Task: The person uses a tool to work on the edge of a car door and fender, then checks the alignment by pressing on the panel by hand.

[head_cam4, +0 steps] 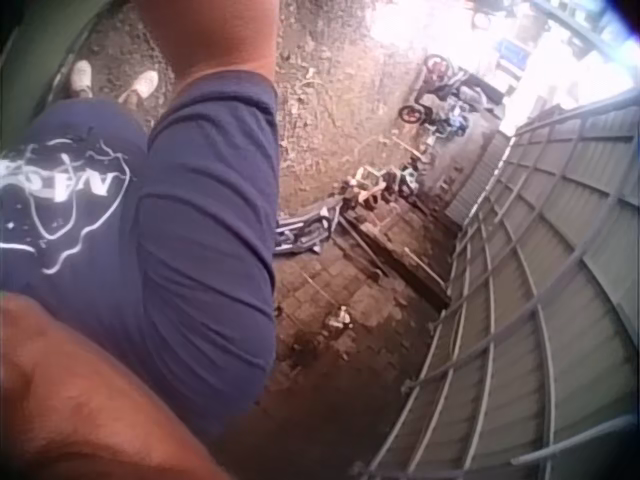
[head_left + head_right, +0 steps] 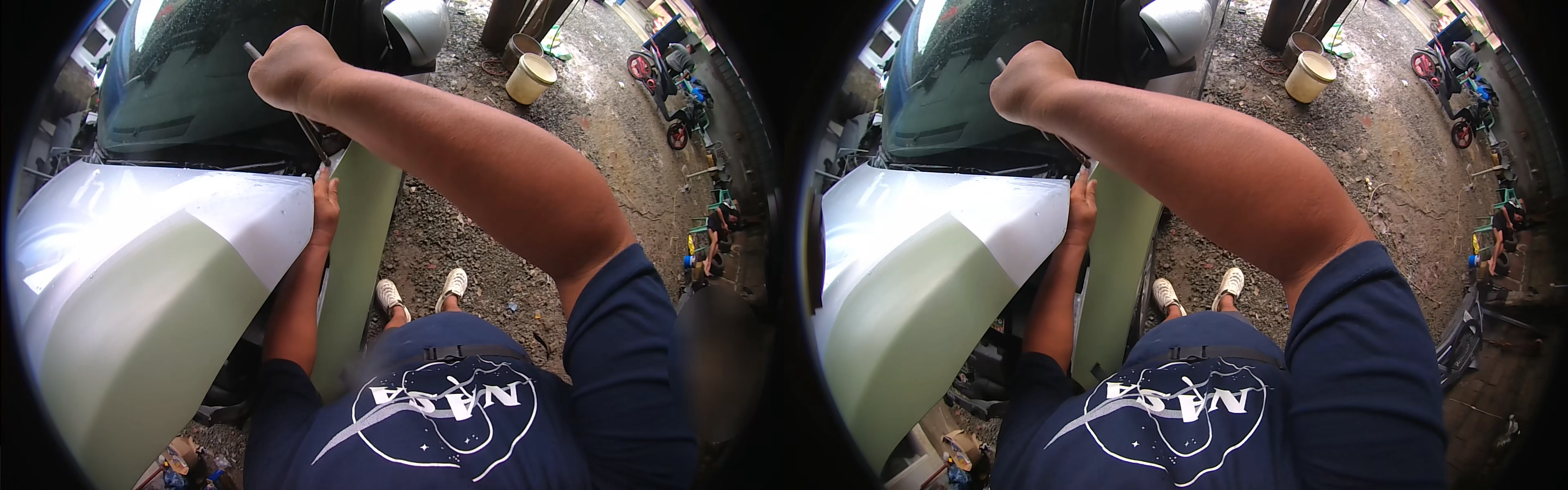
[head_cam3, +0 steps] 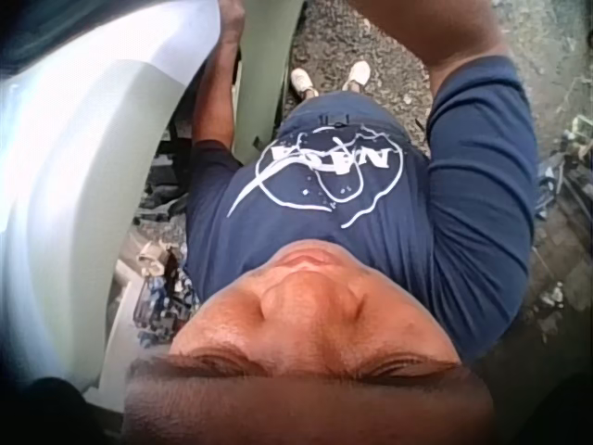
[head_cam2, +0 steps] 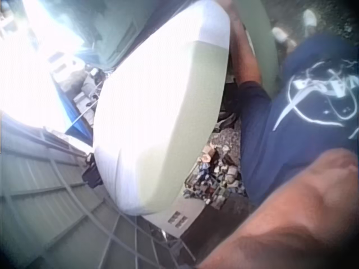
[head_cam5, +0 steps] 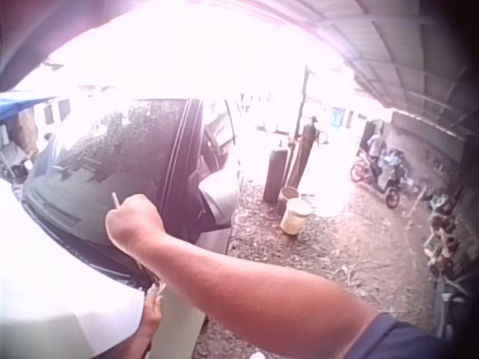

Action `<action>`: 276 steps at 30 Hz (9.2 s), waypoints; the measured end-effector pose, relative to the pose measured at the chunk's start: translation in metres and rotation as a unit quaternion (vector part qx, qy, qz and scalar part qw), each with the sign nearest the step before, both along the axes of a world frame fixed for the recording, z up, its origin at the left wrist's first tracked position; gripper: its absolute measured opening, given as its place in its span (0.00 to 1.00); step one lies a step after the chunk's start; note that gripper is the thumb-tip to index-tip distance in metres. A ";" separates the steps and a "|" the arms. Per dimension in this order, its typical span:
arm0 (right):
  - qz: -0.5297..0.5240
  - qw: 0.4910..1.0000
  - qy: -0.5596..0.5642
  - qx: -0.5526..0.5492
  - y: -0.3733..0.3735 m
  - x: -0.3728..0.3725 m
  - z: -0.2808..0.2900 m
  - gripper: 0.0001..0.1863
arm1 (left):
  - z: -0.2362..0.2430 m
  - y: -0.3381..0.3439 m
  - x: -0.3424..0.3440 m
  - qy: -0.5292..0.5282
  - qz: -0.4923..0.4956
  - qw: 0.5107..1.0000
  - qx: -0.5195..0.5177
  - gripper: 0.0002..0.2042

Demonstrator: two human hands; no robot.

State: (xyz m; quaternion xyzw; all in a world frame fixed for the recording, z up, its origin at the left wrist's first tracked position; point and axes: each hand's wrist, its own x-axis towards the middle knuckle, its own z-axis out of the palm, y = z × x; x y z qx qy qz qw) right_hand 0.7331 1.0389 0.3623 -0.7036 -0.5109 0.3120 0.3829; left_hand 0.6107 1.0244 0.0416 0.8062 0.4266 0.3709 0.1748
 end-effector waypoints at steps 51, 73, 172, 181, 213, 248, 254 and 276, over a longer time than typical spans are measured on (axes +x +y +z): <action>-0.142 0.966 0.088 -0.196 -0.341 0.486 -0.211 0.09 | 0.052 -0.129 0.171 0.399 -0.176 0.897 -0.078 0.31; -0.267 0.901 0.255 -0.229 -0.363 0.519 -0.361 0.07 | 0.094 0.063 0.243 0.677 -0.177 0.700 0.140 0.35; -0.120 0.842 0.075 -0.521 -0.444 0.322 -0.412 0.18 | -0.157 -0.137 0.072 0.811 -0.444 0.379 -0.038 0.19; -0.163 0.750 0.169 -0.618 -0.496 0.276 -0.432 0.17 | -0.142 -0.137 0.082 0.684 -0.403 0.590 -0.149 0.17; 0.246 0.919 0.087 -0.295 -0.175 0.487 -0.693 0.21 | -0.194 -0.314 0.017 -0.526 0.614 0.565 -0.166 0.60; 0.356 0.864 0.182 -0.306 -0.128 0.494 -0.884 0.13 | -0.273 -0.159 0.096 -0.068 0.741 0.602 0.289 0.54; 0.357 0.868 0.136 -0.318 -0.133 0.501 -0.892 0.11 | -0.228 -0.135 0.073 0.031 0.726 0.555 0.406 0.40; -0.019 0.754 0.594 -0.279 -0.151 0.443 -0.928 0.26 | -0.204 -0.139 0.063 0.001 0.653 0.606 0.456 0.20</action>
